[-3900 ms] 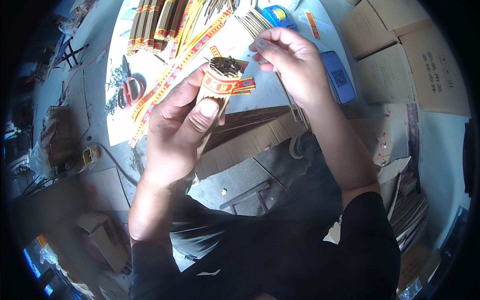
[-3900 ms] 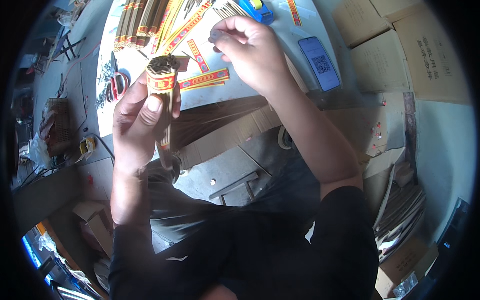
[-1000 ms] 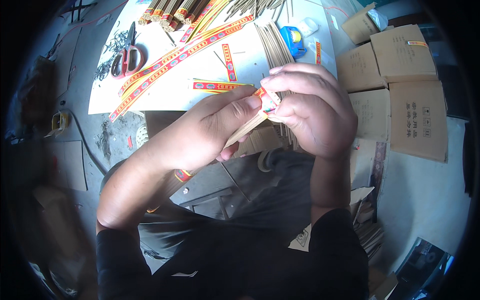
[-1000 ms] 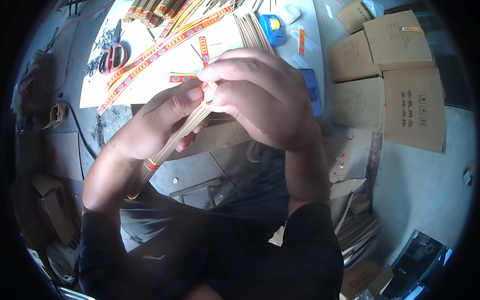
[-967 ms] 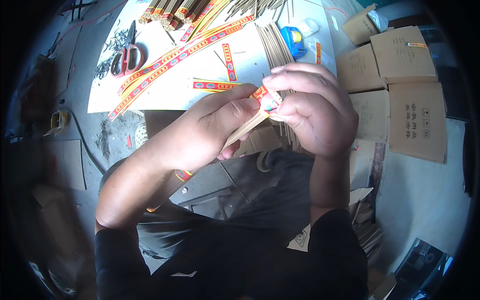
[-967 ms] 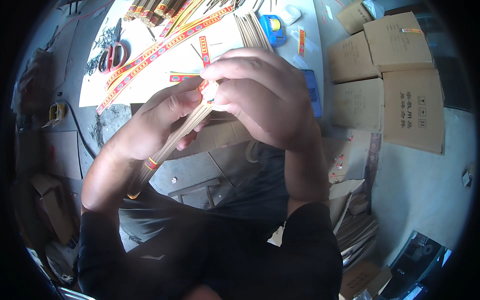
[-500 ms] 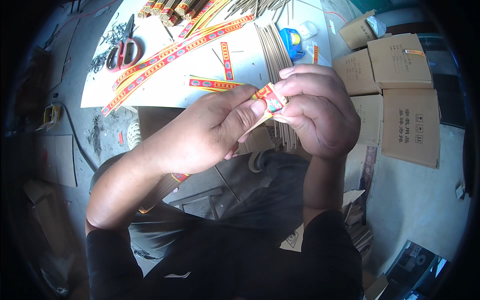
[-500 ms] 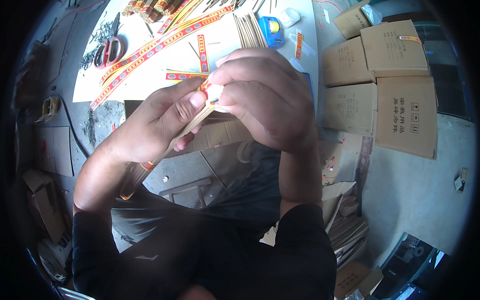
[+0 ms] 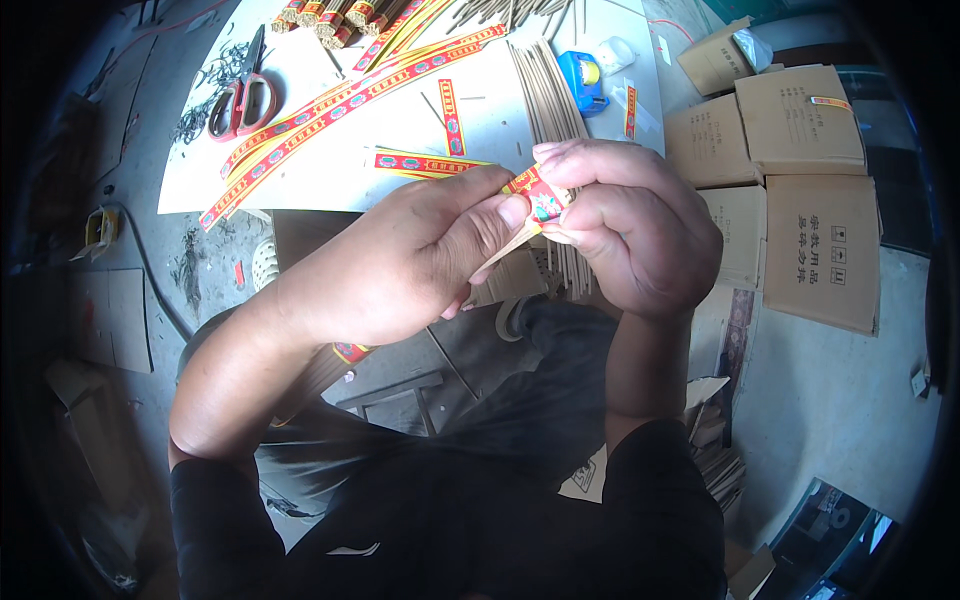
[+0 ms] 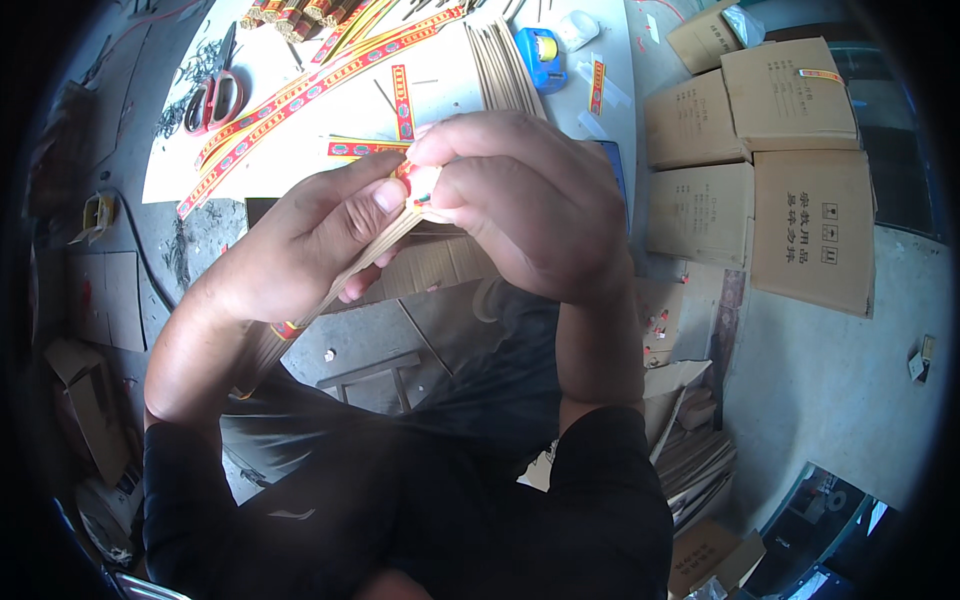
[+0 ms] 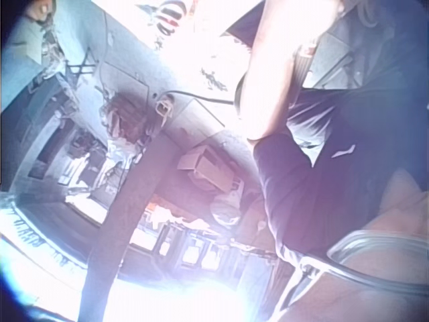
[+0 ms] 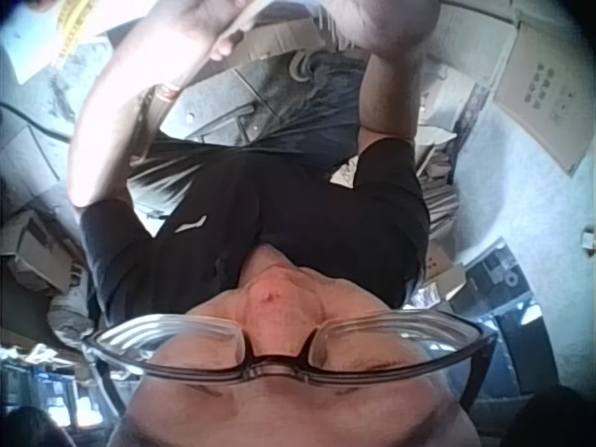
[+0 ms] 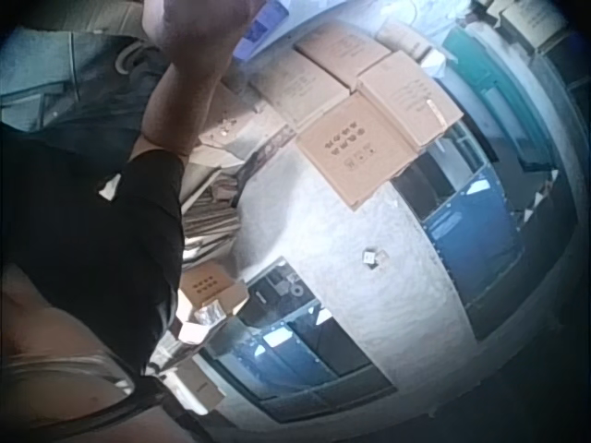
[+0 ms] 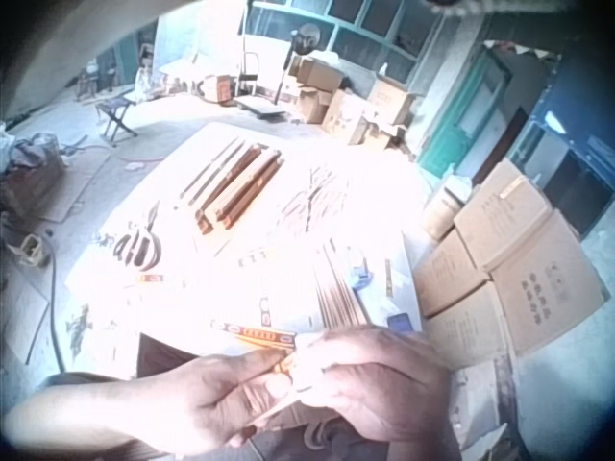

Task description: The person gathers thin wooden sticks, aligns them into bundles, and wraps each bundle with a red and yellow decorative paper band. The person repeats this process multiple times, placing completed bundles on the table.

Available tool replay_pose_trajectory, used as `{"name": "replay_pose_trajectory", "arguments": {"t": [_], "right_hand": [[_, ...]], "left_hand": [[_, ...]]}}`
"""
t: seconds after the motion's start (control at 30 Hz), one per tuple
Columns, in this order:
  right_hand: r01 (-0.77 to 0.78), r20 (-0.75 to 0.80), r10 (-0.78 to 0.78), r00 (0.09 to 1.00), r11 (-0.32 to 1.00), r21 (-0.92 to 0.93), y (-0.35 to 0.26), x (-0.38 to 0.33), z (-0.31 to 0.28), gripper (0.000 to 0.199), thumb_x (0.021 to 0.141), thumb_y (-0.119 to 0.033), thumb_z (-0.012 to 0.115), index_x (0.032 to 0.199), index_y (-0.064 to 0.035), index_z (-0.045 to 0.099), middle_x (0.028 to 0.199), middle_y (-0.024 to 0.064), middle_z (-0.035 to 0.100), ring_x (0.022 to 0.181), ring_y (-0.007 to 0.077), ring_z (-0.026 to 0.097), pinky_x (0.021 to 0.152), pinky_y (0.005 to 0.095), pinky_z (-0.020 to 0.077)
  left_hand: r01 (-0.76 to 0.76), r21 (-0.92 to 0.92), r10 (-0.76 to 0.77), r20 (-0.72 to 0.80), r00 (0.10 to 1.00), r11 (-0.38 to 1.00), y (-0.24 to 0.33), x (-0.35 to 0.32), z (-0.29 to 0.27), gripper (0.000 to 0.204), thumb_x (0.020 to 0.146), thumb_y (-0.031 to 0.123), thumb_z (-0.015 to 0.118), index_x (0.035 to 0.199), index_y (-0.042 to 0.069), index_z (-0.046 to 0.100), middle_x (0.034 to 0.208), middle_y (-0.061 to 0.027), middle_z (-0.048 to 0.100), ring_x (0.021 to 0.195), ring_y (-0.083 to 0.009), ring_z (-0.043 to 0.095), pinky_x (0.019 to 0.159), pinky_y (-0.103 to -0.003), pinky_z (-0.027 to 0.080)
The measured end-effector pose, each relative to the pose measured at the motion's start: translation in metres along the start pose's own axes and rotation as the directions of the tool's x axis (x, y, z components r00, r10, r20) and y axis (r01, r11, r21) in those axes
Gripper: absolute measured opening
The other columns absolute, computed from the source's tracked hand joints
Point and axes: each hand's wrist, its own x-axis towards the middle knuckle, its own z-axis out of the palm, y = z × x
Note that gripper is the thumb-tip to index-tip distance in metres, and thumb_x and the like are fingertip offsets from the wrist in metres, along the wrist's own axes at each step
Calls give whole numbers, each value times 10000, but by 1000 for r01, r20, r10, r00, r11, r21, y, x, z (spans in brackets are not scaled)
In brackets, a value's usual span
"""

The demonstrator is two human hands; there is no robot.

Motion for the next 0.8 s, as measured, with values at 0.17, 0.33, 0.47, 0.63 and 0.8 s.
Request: {"name": "replay_pose_trajectory", "arguments": {"t": [0.17,0.33,0.47,0.63,0.8], "right_hand": [[-45,23,45,999,999,15,-2,-1,-1,169,878,-26,773,865,40,618,1034,202,727,980,352,759,894,463,640],[-75,46,75,996,997,-6,-4,2,-2,163,854,10,770,840,36,610,1012,195,735,958,320,764,870,417,639],[-113,67,114,991,993,-17,-3,1,0,165,834,33,772,817,25,608,992,177,741,939,294,764,827,371,625],[-208,106,207,973,978,-4,-6,5,2,181,797,52,789,789,12,613,974,160,741,919,270,752,812,337,599],[-394,172,355,919,823,410,8,-7,3,292,834,70,762,1069,-14,610,1078,133,682,1030,216,682,842,317,563]], "left_hand": [[-16,9,16,-1,1000,1000,-2,0,0,437,1140,417,457,969,26,552,701,-25,551,558,-115,546,565,-294,468],[25,41,-24,-20,1000,999,0,0,0,429,1140,407,457,1023,14,581,708,-42,567,580,-137,561,587,-313,474],[-7,154,11,-26,1000,988,-1,1,-3,390,1142,357,457,1118,-5,598,740,-106,592,681,-212,590,677,-369,484],[-93,251,108,-44,993,964,-7,3,-3,366,1144,318,448,1155,-18,593,788,-160,609,756,-262,592,750,-405,480],[-79,166,83,-15,996,983,-6,3,-1,373,1139,317,458,1170,-33,582,788,-159,619,755,-260,597,755,-401,480]]}}
